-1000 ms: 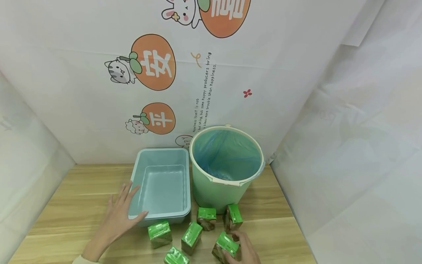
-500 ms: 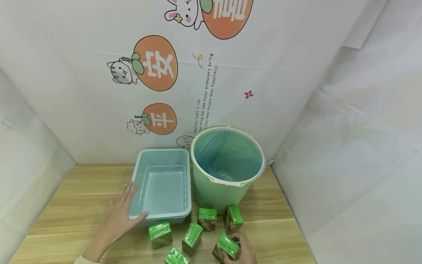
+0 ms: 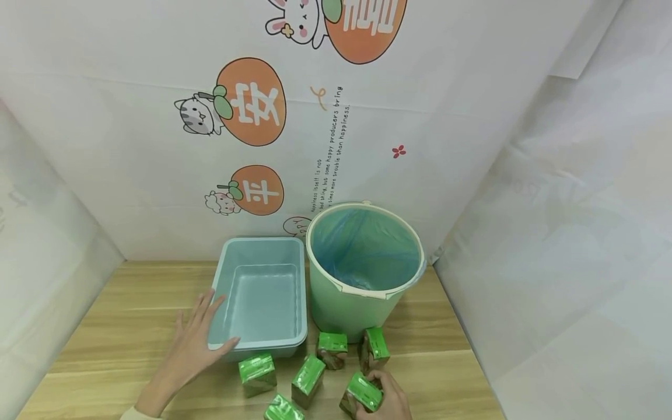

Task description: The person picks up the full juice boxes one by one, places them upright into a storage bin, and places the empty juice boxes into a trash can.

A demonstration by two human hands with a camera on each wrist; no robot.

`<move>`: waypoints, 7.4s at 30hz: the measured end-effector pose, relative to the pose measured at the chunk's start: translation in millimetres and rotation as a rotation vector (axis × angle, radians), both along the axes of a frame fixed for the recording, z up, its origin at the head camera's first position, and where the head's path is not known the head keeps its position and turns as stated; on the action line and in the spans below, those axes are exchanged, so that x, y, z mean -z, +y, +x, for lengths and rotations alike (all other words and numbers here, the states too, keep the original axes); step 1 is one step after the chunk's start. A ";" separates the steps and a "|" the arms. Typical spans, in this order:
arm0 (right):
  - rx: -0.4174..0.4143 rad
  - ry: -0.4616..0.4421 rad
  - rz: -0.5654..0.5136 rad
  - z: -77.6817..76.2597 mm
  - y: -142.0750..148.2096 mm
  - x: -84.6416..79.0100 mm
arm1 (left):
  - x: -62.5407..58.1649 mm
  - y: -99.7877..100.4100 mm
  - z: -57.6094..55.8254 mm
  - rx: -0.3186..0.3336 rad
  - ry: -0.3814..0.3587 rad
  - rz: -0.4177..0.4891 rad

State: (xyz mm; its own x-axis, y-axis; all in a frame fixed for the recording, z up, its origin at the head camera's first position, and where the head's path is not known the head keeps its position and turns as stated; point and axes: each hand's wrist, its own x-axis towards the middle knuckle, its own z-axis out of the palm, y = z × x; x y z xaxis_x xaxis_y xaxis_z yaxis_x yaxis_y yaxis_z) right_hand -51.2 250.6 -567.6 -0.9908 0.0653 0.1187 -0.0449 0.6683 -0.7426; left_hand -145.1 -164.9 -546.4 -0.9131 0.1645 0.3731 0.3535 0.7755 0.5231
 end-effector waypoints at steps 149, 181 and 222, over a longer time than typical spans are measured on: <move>-0.762 -0.090 0.216 -169.1 -226.7 -48.2 | -1.9 2.0 0.1 -0.009 0.013 0.036; -0.819 -0.096 0.063 -156.9 -171.2 -80.6 | 1.7 4.1 2.0 0.005 0.040 0.046; -0.590 0.032 0.085 -79.0 -53.8 -80.0 | -0.7 2.9 4.5 -0.014 -0.005 0.038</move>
State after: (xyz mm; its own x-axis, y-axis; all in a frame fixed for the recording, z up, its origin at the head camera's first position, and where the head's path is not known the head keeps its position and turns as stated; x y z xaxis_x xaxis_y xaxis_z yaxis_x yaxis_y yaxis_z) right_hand -130.2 196.7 -487.6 -0.8524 -0.5066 0.1295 -0.4483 0.5807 -0.6795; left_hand -140.6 -162.0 -545.7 -0.9170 0.1371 0.3745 0.3399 0.7599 0.5541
